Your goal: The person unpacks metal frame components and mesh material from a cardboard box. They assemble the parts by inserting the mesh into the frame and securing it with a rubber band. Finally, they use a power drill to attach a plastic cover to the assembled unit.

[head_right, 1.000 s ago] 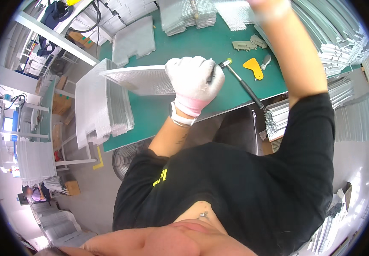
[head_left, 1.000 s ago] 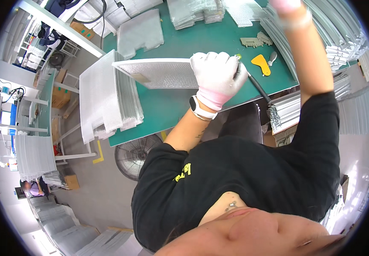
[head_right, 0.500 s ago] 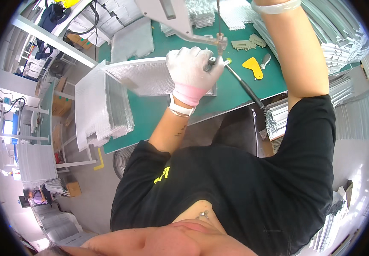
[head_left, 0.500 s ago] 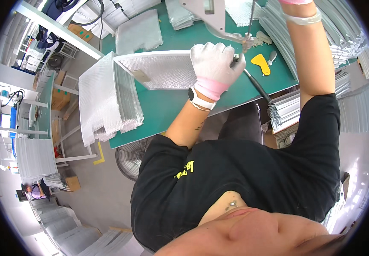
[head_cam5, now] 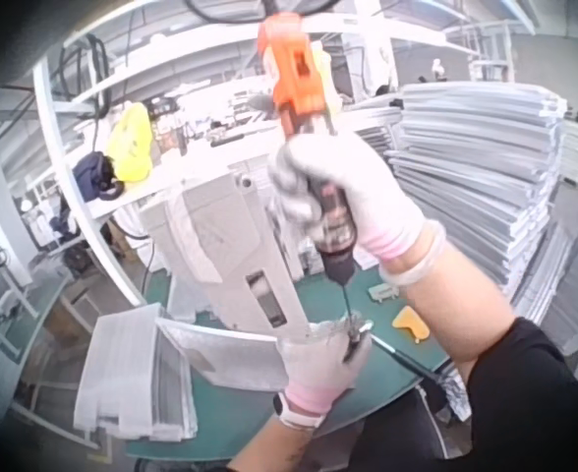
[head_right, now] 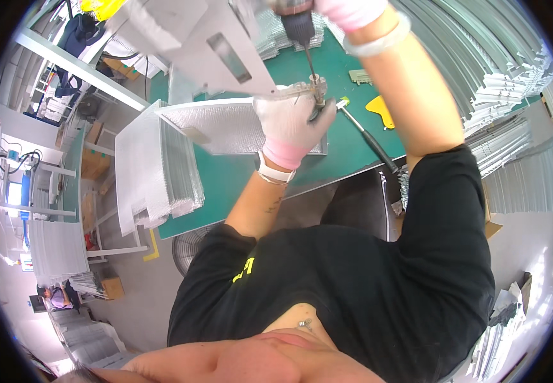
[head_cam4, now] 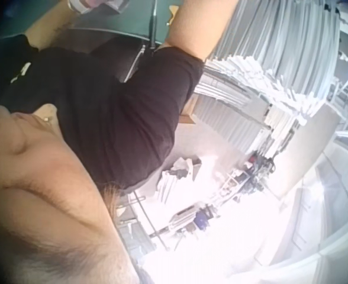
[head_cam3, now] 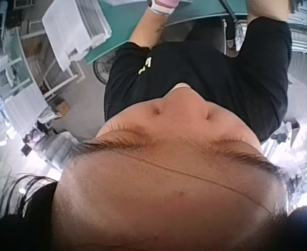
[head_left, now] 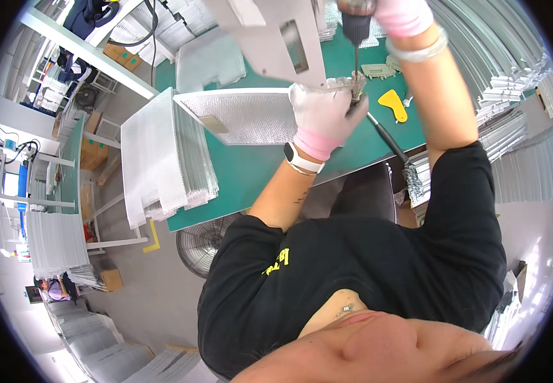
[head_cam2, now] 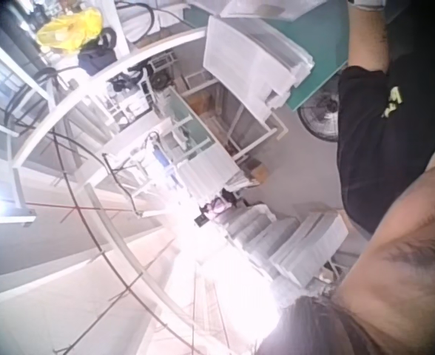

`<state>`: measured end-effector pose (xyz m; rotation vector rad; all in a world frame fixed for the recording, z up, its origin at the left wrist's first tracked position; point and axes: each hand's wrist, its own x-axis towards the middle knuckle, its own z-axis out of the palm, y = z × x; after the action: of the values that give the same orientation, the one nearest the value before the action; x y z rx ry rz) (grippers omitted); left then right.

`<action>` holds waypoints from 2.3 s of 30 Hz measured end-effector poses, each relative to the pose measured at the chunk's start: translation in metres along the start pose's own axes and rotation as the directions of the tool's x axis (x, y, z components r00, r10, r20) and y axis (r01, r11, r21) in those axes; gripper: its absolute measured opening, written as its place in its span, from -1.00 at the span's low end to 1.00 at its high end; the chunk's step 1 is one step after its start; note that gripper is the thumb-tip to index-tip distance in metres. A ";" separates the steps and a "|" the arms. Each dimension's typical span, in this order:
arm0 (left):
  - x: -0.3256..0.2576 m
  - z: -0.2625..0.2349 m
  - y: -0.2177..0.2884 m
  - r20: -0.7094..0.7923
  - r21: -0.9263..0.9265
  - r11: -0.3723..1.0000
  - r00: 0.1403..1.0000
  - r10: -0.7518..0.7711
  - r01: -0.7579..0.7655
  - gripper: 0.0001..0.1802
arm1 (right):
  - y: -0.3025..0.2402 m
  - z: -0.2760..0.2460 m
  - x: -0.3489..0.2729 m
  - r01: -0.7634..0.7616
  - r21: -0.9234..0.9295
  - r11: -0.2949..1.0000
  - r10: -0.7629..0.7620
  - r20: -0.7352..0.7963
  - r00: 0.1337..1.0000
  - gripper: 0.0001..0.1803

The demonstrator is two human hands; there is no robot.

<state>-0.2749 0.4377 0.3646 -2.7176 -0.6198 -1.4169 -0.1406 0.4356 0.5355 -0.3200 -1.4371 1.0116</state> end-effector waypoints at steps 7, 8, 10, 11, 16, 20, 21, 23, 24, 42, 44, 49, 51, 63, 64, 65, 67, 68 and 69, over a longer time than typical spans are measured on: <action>-0.009 0.018 -0.006 -0.200 -0.185 0.970 0.972 0.120 -0.158 -0.77 | 0.016 0.011 -0.011 -0.023 0.272 0.962 -0.011 0.123 0.992 -0.31; -0.008 0.017 -0.008 -0.206 -0.164 0.968 0.966 0.156 -0.192 -0.75 | 0.018 0.010 -0.011 -0.042 0.311 0.949 0.006 0.114 0.993 -0.31; -0.012 0.016 -0.012 -0.227 -0.114 0.969 0.955 0.190 -0.220 -0.71 | 0.033 0.008 -0.009 -0.098 0.404 0.909 0.088 0.045 0.995 -0.32; -0.019 0.020 -0.015 -0.244 -0.094 0.971 0.950 0.193 -0.221 -0.70 | 0.040 0.008 -0.007 -0.112 0.453 0.884 0.127 -0.003 0.992 -0.33; -0.012 0.012 -0.007 -0.226 -0.066 0.957 0.938 0.261 -0.282 -0.73 | 0.019 0.030 -0.014 -0.190 0.490 0.851 0.145 0.127 0.981 -0.26; -0.014 0.012 -0.004 -0.196 -0.113 0.974 0.965 0.171 -0.196 -0.85 | 0.034 0.027 -0.012 -0.196 0.480 0.855 0.077 0.256 0.964 -0.22; -0.014 0.015 -0.006 -0.213 -0.094 0.976 0.962 0.173 -0.196 -0.85 | 0.029 0.029 -0.014 -0.214 0.470 0.857 0.109 0.241 0.965 -0.23; -0.014 0.016 -0.008 -0.219 -0.101 0.976 0.961 0.167 -0.192 -0.86 | 0.025 0.033 -0.017 -0.225 0.448 0.865 0.154 0.190 0.970 -0.24; -0.014 0.015 -0.007 -0.211 -0.129 0.973 0.964 0.161 -0.190 -0.87 | 0.023 0.035 -0.019 -0.218 0.434 0.874 0.169 0.150 0.974 -0.24; -0.053 -0.048 0.028 -0.099 -0.183 0.975 0.989 0.106 -0.123 -0.83 | -0.030 -0.006 0.027 0.250 0.034 0.968 -0.228 -0.306 0.924 -0.84; -0.082 -0.080 0.037 -0.047 -0.264 0.958 0.993 0.106 -0.115 -0.81 | -0.032 0.002 0.021 0.165 0.098 0.981 -0.148 -0.161 0.976 -0.85; -0.239 -0.110 -0.015 0.730 -0.311 0.948 0.622 0.283 -0.066 -0.81 | -0.033 0.014 0.013 0.068 0.094 0.993 -0.043 -0.240 0.970 -0.85; -0.265 -0.111 -0.021 0.735 -0.422 0.907 0.576 0.357 -0.024 -0.74 | -0.028 0.017 0.010 0.064 0.094 0.994 -0.038 -0.259 0.965 -0.85; -0.160 -0.019 -0.152 0.326 0.693 0.573 0.518 -0.791 0.438 -0.23 | -0.016 0.016 -0.009 0.020 0.078 0.997 -0.002 -0.214 0.977 -0.76; -0.153 -0.017 -0.156 0.372 0.677 0.590 0.486 -0.791 0.441 -0.25 | -0.016 0.013 -0.010 0.008 0.056 0.998 0.005 -0.221 0.975 -0.76; -0.146 -0.014 -0.162 0.418 0.659 0.606 0.453 -0.788 0.446 -0.26 | -0.015 0.007 -0.010 0.004 0.010 1.000 -0.002 -0.249 0.969 -0.77; -0.132 -0.006 -0.161 0.514 0.589 0.638 0.380 -0.769 0.496 -0.36 | -0.012 0.000 -0.007 -0.004 -0.095 0.995 -0.023 -0.288 0.957 -0.79; -0.128 -0.002 -0.153 0.562 0.540 0.682 0.391 -0.729 0.494 -0.38 | -0.012 -0.003 -0.006 -0.008 -0.146 0.989 -0.038 -0.305 0.952 -0.80; -0.123 0.000 -0.144 0.605 0.494 0.720 0.402 -0.687 0.488 -0.39 | -0.011 -0.006 -0.003 0.002 -0.097 0.995 -0.030 -0.287 0.958 -0.80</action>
<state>-0.3883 0.5293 0.2435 -2.8805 -1.8219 0.0256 -0.1306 0.4287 0.5405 -0.5042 -1.2222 0.8454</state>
